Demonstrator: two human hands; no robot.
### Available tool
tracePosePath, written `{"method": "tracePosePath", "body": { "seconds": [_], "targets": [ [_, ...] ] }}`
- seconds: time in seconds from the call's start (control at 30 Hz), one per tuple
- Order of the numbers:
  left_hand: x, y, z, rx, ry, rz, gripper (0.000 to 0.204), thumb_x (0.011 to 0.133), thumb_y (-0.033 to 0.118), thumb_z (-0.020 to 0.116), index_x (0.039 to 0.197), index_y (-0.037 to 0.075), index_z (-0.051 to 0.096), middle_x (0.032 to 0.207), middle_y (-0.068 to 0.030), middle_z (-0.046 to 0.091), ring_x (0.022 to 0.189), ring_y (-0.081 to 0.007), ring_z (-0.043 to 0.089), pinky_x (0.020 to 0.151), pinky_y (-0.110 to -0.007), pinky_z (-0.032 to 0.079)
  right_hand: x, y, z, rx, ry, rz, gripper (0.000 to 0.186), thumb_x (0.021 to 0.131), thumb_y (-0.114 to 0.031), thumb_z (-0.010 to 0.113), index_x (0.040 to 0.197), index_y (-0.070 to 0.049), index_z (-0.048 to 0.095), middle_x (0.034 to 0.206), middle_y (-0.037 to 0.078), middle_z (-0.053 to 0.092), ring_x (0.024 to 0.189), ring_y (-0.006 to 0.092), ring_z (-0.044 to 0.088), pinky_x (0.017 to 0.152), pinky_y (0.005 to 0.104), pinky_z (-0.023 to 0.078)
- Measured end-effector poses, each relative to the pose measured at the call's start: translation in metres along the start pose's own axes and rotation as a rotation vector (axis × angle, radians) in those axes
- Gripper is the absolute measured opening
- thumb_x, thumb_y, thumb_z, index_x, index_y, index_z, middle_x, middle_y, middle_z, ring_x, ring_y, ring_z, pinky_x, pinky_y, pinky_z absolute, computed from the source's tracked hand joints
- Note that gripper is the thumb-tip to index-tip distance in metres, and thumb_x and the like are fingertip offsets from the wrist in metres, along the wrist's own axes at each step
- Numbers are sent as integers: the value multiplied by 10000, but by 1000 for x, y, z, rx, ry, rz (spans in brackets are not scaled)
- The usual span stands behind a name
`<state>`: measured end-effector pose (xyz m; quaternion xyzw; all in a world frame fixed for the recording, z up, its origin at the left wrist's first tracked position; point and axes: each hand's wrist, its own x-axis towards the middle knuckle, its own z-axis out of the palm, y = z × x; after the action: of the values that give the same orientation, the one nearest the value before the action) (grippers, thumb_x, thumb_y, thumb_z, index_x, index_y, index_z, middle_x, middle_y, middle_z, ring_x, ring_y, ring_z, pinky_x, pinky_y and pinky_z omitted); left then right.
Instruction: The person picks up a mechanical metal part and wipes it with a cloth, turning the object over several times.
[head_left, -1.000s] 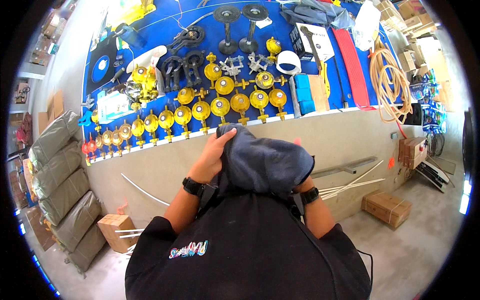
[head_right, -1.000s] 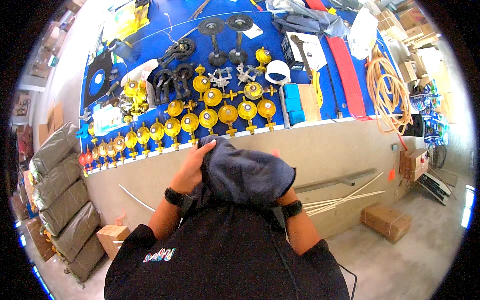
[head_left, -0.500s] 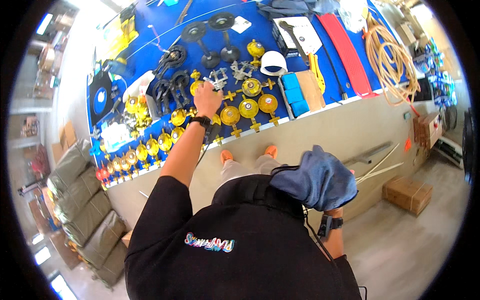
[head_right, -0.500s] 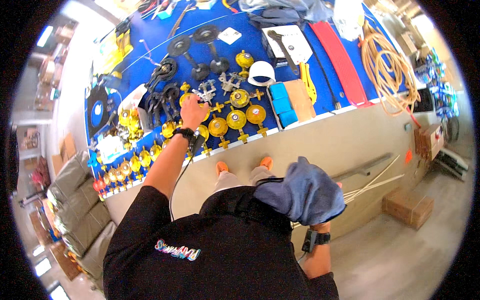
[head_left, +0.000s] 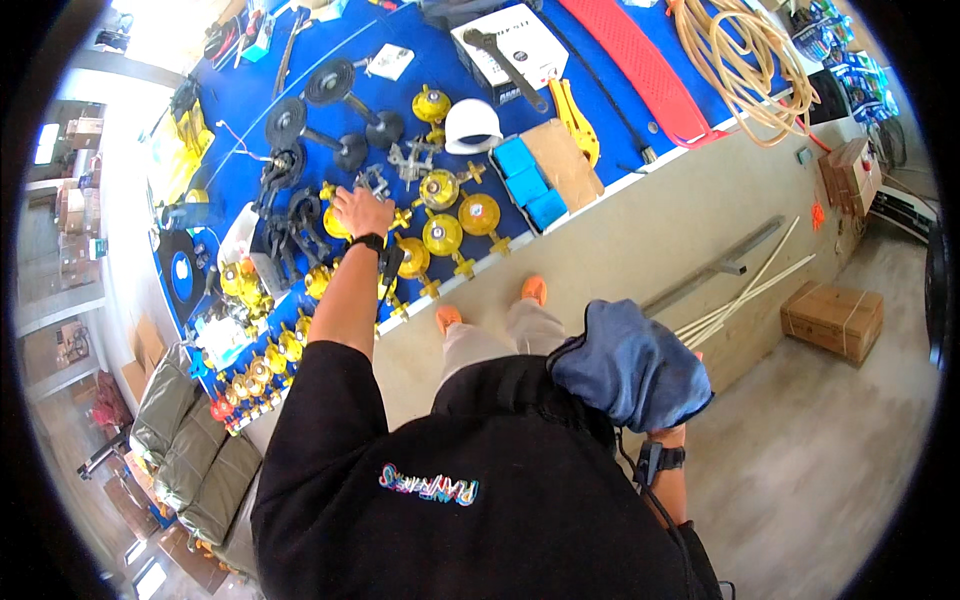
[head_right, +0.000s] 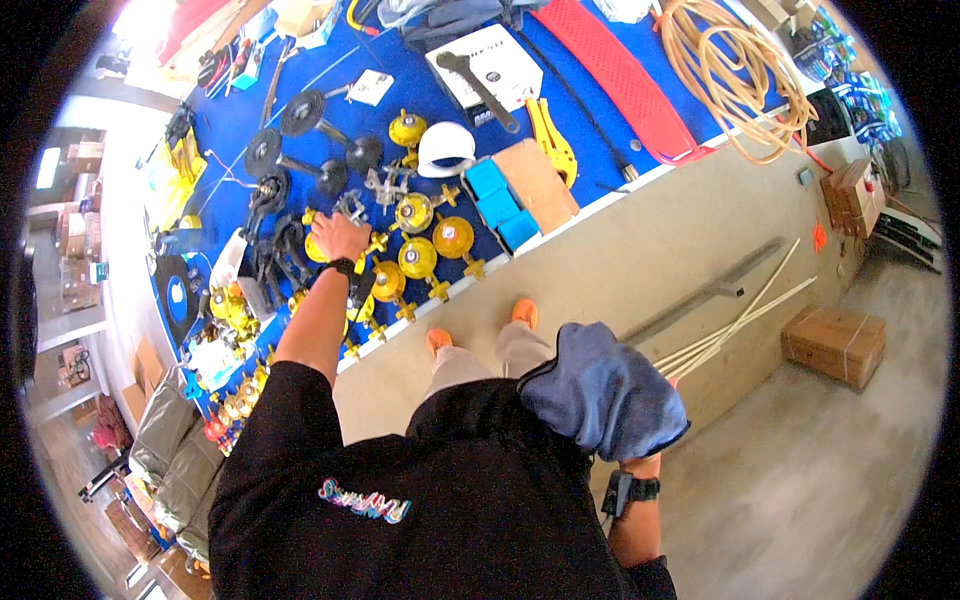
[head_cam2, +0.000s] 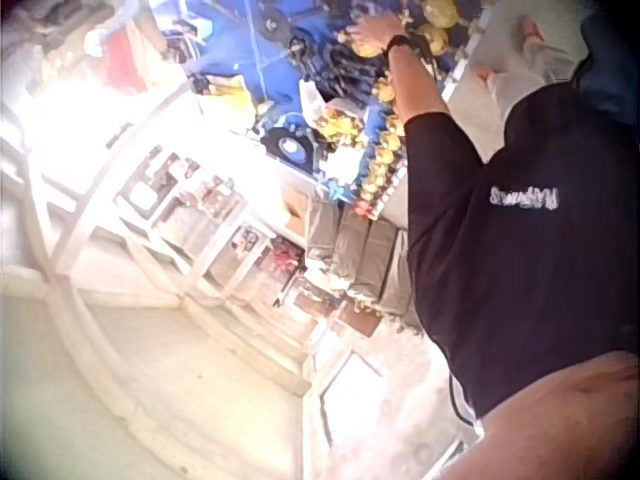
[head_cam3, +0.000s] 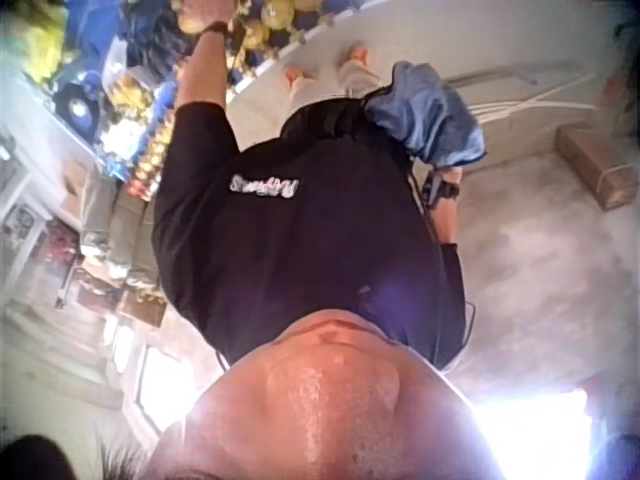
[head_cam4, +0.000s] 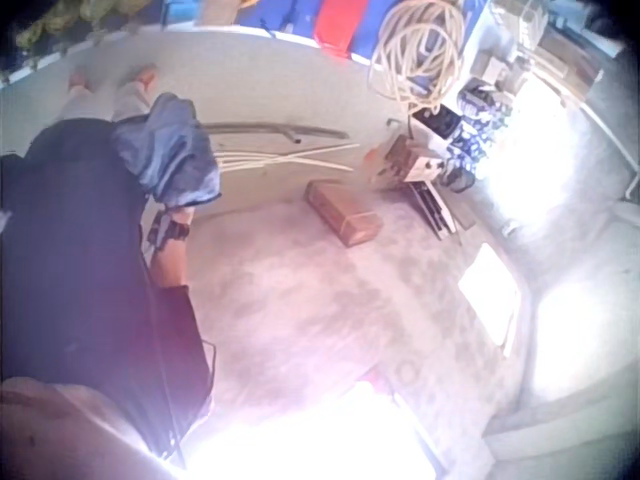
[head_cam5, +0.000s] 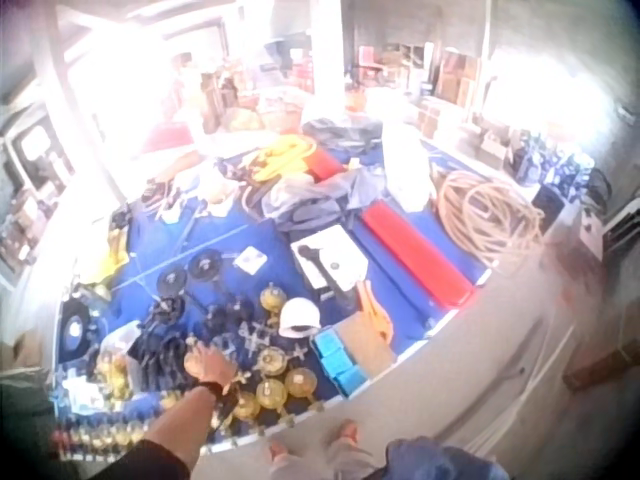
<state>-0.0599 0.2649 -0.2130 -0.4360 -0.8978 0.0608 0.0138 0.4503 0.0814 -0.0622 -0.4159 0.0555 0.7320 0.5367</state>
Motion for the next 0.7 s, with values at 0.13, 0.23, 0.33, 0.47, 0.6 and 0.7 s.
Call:
{"method": "tracePosePath", "body": {
  "seconds": [0.13, 0.23, 0.33, 0.47, 0.6, 0.7],
  "targets": [
    [7, 11, 3, 0, -33, -72, 462, 728, 372, 709, 1038, 30, 694, 1366, -211, 425, 1246, -380, 394, 1018, -465, 328, 6, -2, -14, 28, -3, -12, 679, 964, -600, 353, 1345, -53, 484, 1371, 106, 520, 1256, 278, 481, 1097, 415, 341],
    [9, 14, 8, -17, -60, -122, 433, 744, 389, 716, 1013, 49, 708, 1364, -178, 438, 1245, -369, 397, 1004, -473, 334, 4, -12, -24, 39, -60, 4, 686, 965, -603, 341, 1369, -61, 457, 1396, 107, 494, 1289, 283, 444, 1114, 420, 312],
    [6, 6, 20, -42, -47, -155, 475, 720, 430, 749, 1020, 64, 707, 1377, -147, 436, 1229, -371, 423, 1001, -476, 343, 3, -18, -20, 31, -67, -7, 687, 963, -605, 343, 1367, -61, 458, 1394, 107, 495, 1285, 281, 450, 1112, 422, 317],
    [22, -9, 37, -190, 40, -89, 495, 692, 406, 779, 1004, 32, 687, 1411, -185, 414, 1260, -394, 421, 1018, -496, 370, 5, -14, -10, 47, -88, -8, 688, 961, -608, 346, 1365, -63, 459, 1391, 106, 497, 1279, 280, 457, 1109, 423, 324],
    [35, -36, 38, -352, 111, 141, 498, 651, 355, 829, 946, -9, 658, 1370, -249, 420, 1222, -406, 450, 983, -468, 414, 14, -10, 5, 27, -135, 21, 689, 959, -611, 349, 1363, -64, 459, 1389, 105, 499, 1274, 278, 464, 1107, 425, 331],
    [28, -59, 10, -451, 44, 228, 510, 611, 349, 858, 882, -32, 654, 1323, -287, 447, 1193, -416, 472, 957, -451, 440, 23, -8, 21, 0, -199, 61, 690, 958, -613, 351, 1362, -64, 460, 1387, 105, 501, 1270, 277, 470, 1105, 426, 336]
  ]
}}
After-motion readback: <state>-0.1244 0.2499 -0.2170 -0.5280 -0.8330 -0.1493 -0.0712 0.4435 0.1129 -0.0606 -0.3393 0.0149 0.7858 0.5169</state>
